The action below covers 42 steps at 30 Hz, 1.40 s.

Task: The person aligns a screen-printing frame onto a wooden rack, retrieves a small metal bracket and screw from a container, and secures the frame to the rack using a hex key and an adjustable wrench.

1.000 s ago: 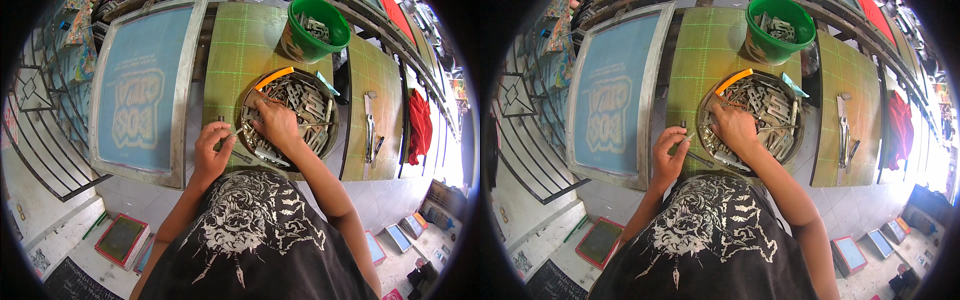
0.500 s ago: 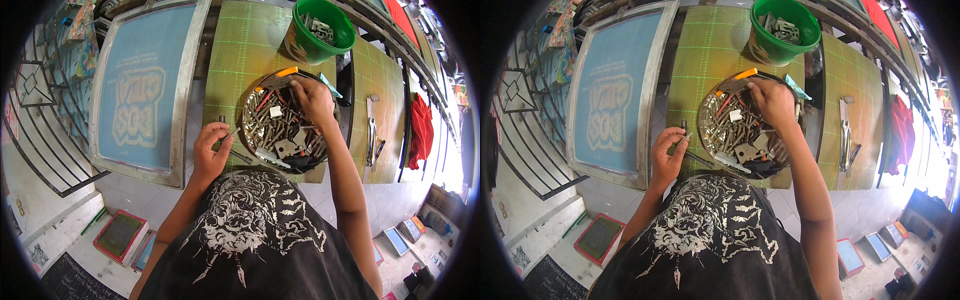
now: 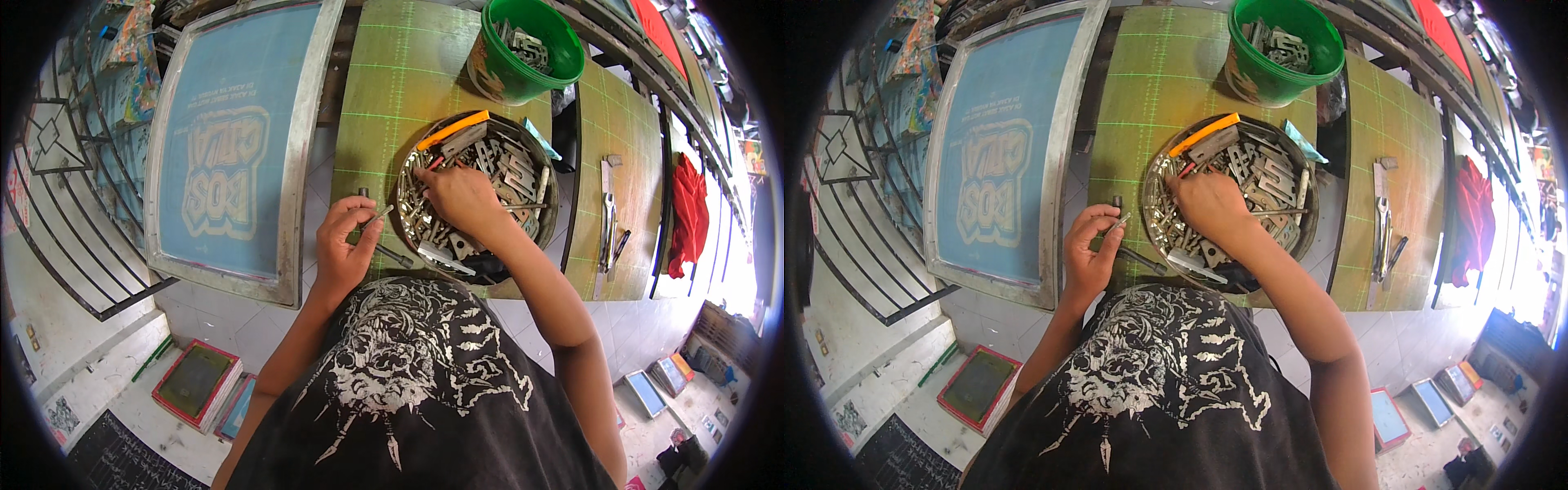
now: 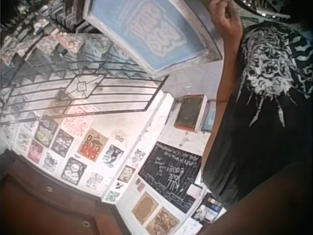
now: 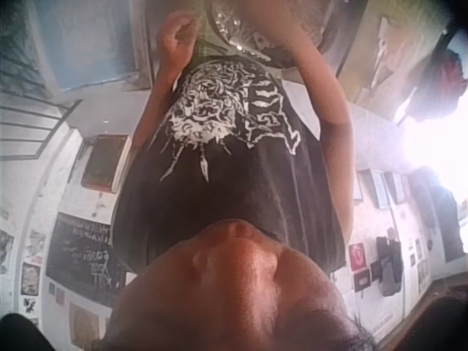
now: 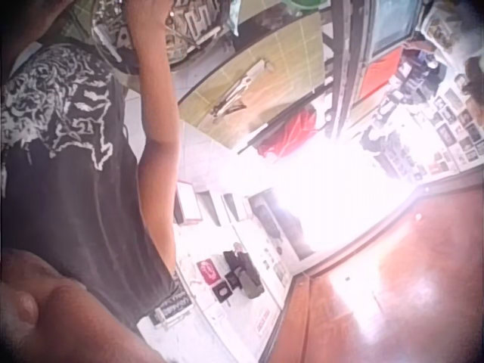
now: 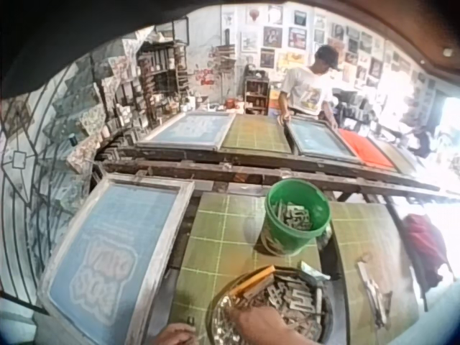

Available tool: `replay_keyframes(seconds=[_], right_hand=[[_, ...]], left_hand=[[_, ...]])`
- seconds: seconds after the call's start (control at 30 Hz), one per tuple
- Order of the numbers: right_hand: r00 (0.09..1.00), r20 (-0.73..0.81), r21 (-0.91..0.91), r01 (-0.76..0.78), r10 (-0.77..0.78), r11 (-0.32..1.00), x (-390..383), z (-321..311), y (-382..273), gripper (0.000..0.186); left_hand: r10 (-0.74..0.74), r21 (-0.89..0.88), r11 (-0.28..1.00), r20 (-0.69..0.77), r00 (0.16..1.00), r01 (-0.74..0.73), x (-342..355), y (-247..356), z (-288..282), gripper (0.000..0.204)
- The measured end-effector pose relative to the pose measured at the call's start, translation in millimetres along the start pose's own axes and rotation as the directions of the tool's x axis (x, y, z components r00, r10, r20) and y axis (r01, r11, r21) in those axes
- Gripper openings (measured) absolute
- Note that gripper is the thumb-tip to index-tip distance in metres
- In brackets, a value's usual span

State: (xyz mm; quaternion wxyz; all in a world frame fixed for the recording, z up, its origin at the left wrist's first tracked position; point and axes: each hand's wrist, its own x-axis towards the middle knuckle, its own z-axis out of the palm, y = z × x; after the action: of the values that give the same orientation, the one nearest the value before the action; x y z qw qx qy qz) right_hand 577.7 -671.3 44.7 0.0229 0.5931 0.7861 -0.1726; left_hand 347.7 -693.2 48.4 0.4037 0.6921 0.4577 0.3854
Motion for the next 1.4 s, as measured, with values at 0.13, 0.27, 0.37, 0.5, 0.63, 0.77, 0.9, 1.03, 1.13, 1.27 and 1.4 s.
replay_keyframes(seconds=[0.13,0.27,0.37,0.5,0.63,0.77,0.9,1.03,1.13,1.27,1.4], right_hand=[[0.997,-0.017,-0.003,0.071,-0.071,0.997,-16,-5,9,0.033],[0.991,0.112,-0.100,0.091,-0.080,0.991,-24,-32,9,0.027],[0.985,0.118,-0.074,0.138,-0.128,0.988,-21,-27,20,0.023],[0.988,-0.052,-0.026,0.148,-0.149,0.989,-15,-20,21,0.021],[0.995,-0.026,-0.024,0.091,-0.091,0.996,6,-3,9,0.020],[0.996,0.003,-0.048,0.086,-0.086,0.995,4,4,10,0.021],[0.970,0.010,0.019,0.244,-0.244,0.970,-7,-6,25,0.023],[0.959,0.025,0.098,0.279,-0.282,0.955,-11,-25,29,0.023],[0.975,0.076,0.076,0.201,-0.207,0.977,-2,-24,24,0.021],[0.999,-0.005,0.058,0.036,-0.036,0.998,11,-5,7,0.016],[0.998,-0.042,0.011,-0.041,0.041,0.999,22,15,-2,0.015]], left_hand=[[-0.022,-0.019,1.000,-0.022,1.000,0.021,-2,0,-8,0.011],[-0.031,-0.010,0.999,-0.028,0.999,0.030,-6,-6,-9,0.011],[-0.032,-0.016,0.999,-0.031,0.999,0.031,-7,-6,-9,0.011],[-0.037,-0.009,0.999,-0.020,0.999,0.037,-5,-3,-7,0.011],[-0.023,-0.013,1.000,-0.006,1.000,0.022,-3,-4,-6,0.011],[-0.020,-0.017,1.000,-0.025,0.999,0.020,-3,-4,-8,0.010],[-0.026,-0.023,0.999,-0.036,0.999,0.025,-5,-9,-12,0.009],[-0.040,-0.021,0.999,-0.041,0.998,0.040,-6,-9,-13,0.009],[-0.021,-0.026,0.999,-0.043,0.999,0.020,-6,-10,-11,0.011],[-0.019,-0.038,0.999,-0.042,0.999,0.018,-6,-10,-11,0.012],[-0.025,-0.022,0.999,-0.039,0.999,0.024,-7,-9,-12,0.012]])
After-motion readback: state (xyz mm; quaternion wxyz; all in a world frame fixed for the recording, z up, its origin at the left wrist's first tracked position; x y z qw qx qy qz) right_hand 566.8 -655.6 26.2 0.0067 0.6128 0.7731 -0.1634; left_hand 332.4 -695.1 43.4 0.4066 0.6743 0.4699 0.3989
